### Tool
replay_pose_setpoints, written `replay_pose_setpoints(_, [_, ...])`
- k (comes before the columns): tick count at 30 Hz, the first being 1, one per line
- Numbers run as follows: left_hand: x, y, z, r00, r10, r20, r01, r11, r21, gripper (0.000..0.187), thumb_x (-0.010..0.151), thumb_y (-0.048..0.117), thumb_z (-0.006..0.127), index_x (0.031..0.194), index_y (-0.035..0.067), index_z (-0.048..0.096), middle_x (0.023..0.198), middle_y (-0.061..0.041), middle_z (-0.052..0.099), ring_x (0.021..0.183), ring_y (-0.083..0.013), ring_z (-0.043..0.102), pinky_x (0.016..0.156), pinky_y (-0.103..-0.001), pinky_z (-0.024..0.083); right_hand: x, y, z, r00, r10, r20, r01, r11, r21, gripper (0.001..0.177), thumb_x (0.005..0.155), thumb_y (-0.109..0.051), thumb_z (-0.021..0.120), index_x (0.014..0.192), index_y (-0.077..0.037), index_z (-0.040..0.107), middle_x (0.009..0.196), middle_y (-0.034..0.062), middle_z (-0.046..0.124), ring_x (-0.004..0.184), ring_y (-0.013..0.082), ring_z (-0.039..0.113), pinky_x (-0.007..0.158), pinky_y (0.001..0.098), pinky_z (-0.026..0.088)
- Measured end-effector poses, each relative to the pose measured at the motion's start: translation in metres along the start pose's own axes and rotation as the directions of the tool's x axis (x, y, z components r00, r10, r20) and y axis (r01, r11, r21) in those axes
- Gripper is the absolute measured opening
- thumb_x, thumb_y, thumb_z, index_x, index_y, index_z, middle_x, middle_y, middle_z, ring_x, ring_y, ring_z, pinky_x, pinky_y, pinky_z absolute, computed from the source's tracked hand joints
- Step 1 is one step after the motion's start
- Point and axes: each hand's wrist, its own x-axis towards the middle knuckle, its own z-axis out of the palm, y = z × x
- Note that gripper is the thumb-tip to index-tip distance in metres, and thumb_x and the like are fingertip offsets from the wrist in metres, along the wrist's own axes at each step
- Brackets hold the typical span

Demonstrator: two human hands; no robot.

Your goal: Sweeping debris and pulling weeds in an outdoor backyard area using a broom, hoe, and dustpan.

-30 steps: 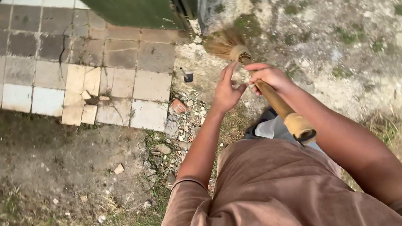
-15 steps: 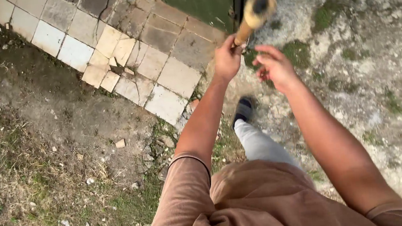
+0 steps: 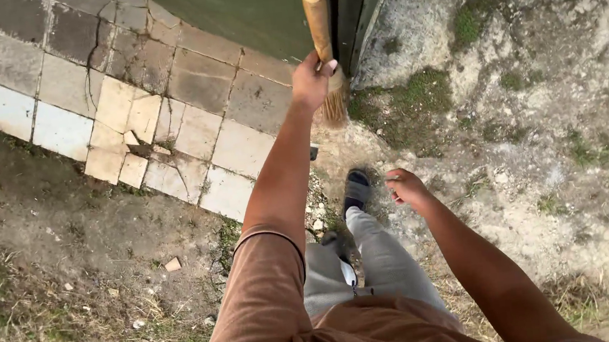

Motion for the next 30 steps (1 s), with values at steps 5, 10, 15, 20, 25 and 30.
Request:
replay_pose_setpoints(5, [0.019, 0.048, 0.000, 0.998, 0.032, 0.056, -0.052, 0.911, 0.410, 0.034, 0.097, 0.033, 0.066, 0.124, 0.012, 0.068, 0.105, -0.020, 0.075, 0.098, -0.0387, 0.071, 0.084, -0.048, 0.056, 0.034, 0.013, 0.032, 0.999, 0.048, -0.020, -0.049, 0.998, -0.045, 0.038, 0.094, -0.020, 0.068, 0.131, -0.011, 0.061, 0.098, 0.0038, 0.068, 0.065, 0.0146, 0.061, 0.055, 0.0331, 0.052])
replay_pose_setpoints(10, [0.013, 0.051, -0.013, 0.987, 0.049, 0.152, -0.122, 0.849, 0.514, 0.044, 0.097, 0.049, 0.064, 0.122, 0.013, 0.064, 0.103, -0.020, 0.075, 0.098, -0.0436, 0.070, 0.082, -0.054, 0.056, 0.078, 0.040, 0.068, 0.997, 0.065, -0.045, -0.063, 0.997, 0.040, 0.041, 0.093, -0.017, 0.070, 0.132, -0.009, 0.061, 0.091, 0.0086, 0.066, 0.062, 0.0157, 0.058, 0.047, 0.0335, 0.047])
replay_pose_setpoints(15, [0.014, 0.042, -0.013, 0.987, 0.014, 0.160, -0.113, 0.768, 0.630, 0.058, 0.096, 0.061, 0.059, 0.137, 0.020, 0.054, 0.100, -0.018, 0.078, 0.097, -0.0424, 0.072, 0.086, -0.055, 0.056, 0.127, 0.049, 0.119, 0.982, 0.066, -0.177, -0.085, 0.991, -0.103, 0.051, 0.088, -0.023, 0.073, 0.136, -0.010, 0.060, 0.102, 0.0133, 0.074, 0.073, 0.0270, 0.068, 0.058, 0.0432, 0.056])
replay_pose_setpoints(20, [0.002, 0.008, -0.048, 0.944, 0.265, 0.197, -0.330, 0.772, 0.543, 0.061, 0.093, 0.054, 0.064, 0.141, 0.019, 0.051, 0.120, -0.019, 0.073, 0.096, -0.0421, 0.073, 0.081, -0.053, 0.059, 0.180, 0.041, 0.222, 0.891, -0.432, -0.139, 0.255, 0.730, -0.634, 0.064, 0.084, -0.044, 0.081, 0.131, -0.008, 0.059, 0.118, 0.0239, 0.071, 0.109, 0.0413, 0.068, 0.092, 0.0486, 0.058])
replay_pose_setpoints(25, [-0.029, -0.053, -0.115, 0.897, 0.229, 0.377, -0.391, 0.809, 0.439, 0.053, 0.101, 0.040, 0.066, 0.147, 0.018, 0.051, 0.132, -0.020, 0.068, 0.095, -0.0324, 0.077, 0.088, -0.045, 0.061, 0.170, -0.036, 0.300, 0.953, -0.264, -0.149, 0.089, 0.715, -0.693, 0.080, 0.079, -0.033, 0.075, 0.153, -0.024, 0.046, 0.147, 0.0298, 0.044, 0.113, 0.0464, 0.062, 0.085, 0.0523, 0.056])
replay_pose_setpoints(30, [-0.059, -0.130, -0.159, 0.937, 0.077, 0.341, -0.244, 0.843, 0.480, 0.044, 0.095, 0.024, 0.069, 0.135, 0.009, 0.064, 0.121, -0.018, 0.074, 0.091, -0.0314, 0.076, 0.079, -0.041, 0.061, 0.274, 0.070, 0.306, 0.967, -0.249, -0.049, 0.048, 0.371, -0.927, 0.036, 0.101, -0.022, 0.059, 0.134, -0.008, 0.065, 0.137, 0.0219, 0.063, 0.116, 0.0370, 0.070, 0.093, 0.0484, 0.061])
